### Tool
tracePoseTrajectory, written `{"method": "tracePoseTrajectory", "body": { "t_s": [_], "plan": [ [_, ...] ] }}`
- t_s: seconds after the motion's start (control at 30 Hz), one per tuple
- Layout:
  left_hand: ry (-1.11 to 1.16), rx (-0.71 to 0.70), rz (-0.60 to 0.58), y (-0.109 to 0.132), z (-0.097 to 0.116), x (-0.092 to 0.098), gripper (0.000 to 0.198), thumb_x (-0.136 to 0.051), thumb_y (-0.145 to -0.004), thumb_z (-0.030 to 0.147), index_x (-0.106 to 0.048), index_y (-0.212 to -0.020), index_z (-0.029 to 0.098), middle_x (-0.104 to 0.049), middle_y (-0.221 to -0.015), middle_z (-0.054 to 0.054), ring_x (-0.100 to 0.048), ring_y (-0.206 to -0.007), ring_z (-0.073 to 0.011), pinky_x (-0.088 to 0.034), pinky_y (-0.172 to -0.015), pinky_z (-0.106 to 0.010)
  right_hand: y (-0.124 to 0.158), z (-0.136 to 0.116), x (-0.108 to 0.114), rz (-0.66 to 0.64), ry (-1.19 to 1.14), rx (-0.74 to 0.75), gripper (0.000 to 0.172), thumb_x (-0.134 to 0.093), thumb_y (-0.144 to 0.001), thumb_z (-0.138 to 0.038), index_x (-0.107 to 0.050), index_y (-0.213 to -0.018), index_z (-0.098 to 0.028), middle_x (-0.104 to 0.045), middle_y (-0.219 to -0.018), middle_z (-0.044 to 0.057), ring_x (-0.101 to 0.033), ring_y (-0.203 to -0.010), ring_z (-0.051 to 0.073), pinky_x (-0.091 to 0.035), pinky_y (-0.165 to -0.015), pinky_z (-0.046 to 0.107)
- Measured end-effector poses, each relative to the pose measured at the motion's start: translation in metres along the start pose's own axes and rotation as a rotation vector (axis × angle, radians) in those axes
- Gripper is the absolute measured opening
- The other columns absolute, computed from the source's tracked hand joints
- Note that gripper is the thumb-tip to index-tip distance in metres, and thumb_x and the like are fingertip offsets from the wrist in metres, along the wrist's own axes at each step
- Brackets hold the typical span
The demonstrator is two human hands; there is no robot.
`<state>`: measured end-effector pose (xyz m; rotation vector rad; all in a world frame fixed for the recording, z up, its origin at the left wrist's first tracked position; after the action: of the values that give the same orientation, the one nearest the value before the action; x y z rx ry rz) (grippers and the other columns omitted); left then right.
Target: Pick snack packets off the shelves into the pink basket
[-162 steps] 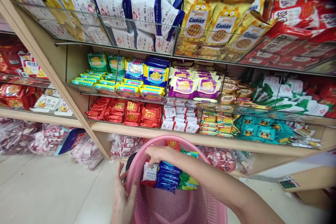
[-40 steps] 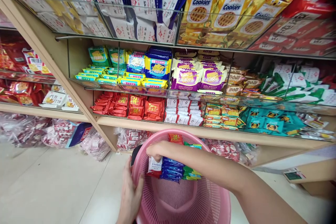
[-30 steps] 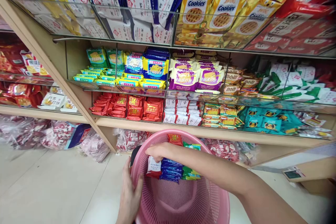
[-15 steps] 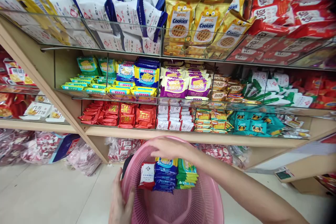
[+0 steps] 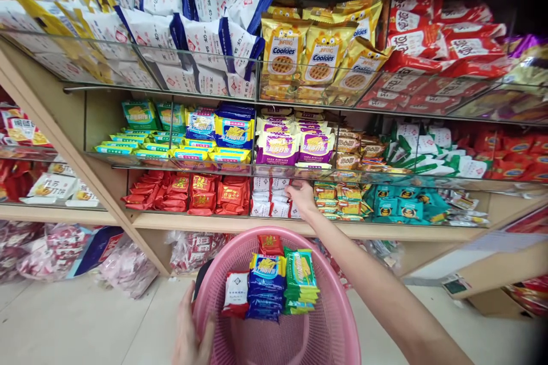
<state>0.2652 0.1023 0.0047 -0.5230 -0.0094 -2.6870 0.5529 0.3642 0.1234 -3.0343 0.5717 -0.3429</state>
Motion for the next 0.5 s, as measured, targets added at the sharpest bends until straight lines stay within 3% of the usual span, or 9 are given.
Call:
{"method": "tracePoseTrajectory", "body": {
  "t_s": [0.1, 0.23, 0.37, 0.5],
  "plan": [
    [-0.026, -0.023, -0.022, -0.0013, -0.0015, 0.0004, 0.068, -0.051, -0.086, 0.044, -0.022, -0.144, 0.021, -0.04, -0.143, -0.015, -0.039, -0.132, -0.0322, -0.031, -0.111, -0.053, -0.0032, -0.0021, -0.0047, 0.02, 0.024, -0.018, 0.043, -0.064, -0.064, -0.03, -0.057, -0.102, -0.011, -0.07, -0.081, 0.009, -0.066, -0.062, 0.018, -0.052, -0.057, 0.028],
    [-0.074, -0.048, -0.044, -0.0044, -0.0037, -0.0005, 0.066, -0.046, -0.088, 0.044, -0.019, -0.143, 0.02, -0.035, -0.145, -0.016, -0.037, -0.134, -0.0312, -0.031, -0.112, -0.052, -0.0046, -0.004, -0.0079, 0.009, 0.082, 0.008, 0.033, -0.065, -0.064, -0.034, -0.063, -0.087, -0.011, -0.07, -0.069, 0.008, -0.063, -0.058, 0.018, -0.049, -0.055, 0.029],
    [-0.093, -0.059, -0.049, -0.0052, -0.0027, -0.0018, 0.063, -0.044, -0.089, 0.044, -0.021, -0.142, 0.019, -0.036, -0.144, -0.016, -0.038, -0.133, -0.0309, -0.031, -0.112, -0.052, -0.0074, -0.0046, -0.0081, 0.013, 0.183, 0.072, 0.031, -0.065, -0.064, -0.039, -0.065, -0.079, -0.012, -0.07, -0.068, 0.009, -0.063, -0.061, 0.021, -0.048, -0.058, 0.03],
    [-0.088, -0.046, -0.044, -0.0034, -0.0013, -0.0009, 0.065, -0.045, -0.088, 0.044, -0.021, -0.142, 0.019, -0.036, -0.144, -0.016, -0.037, -0.134, -0.0312, -0.031, -0.112, -0.051, -0.008, -0.0105, -0.0057, 0.015, 0.298, 0.177, 0.03, -0.064, -0.067, -0.039, -0.067, -0.08, -0.013, -0.072, -0.081, 0.012, -0.065, -0.075, 0.023, -0.049, -0.069, 0.032]
  ]
}}
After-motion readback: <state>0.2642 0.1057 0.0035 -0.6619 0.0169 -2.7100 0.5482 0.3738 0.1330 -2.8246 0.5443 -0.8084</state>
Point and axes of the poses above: each hand's wrist, its own y-axis away from the middle knuckle, its own x-axis out of the back of the hand, z = x × y, the point moved 5 cm from there along -y, towards the middle knuckle
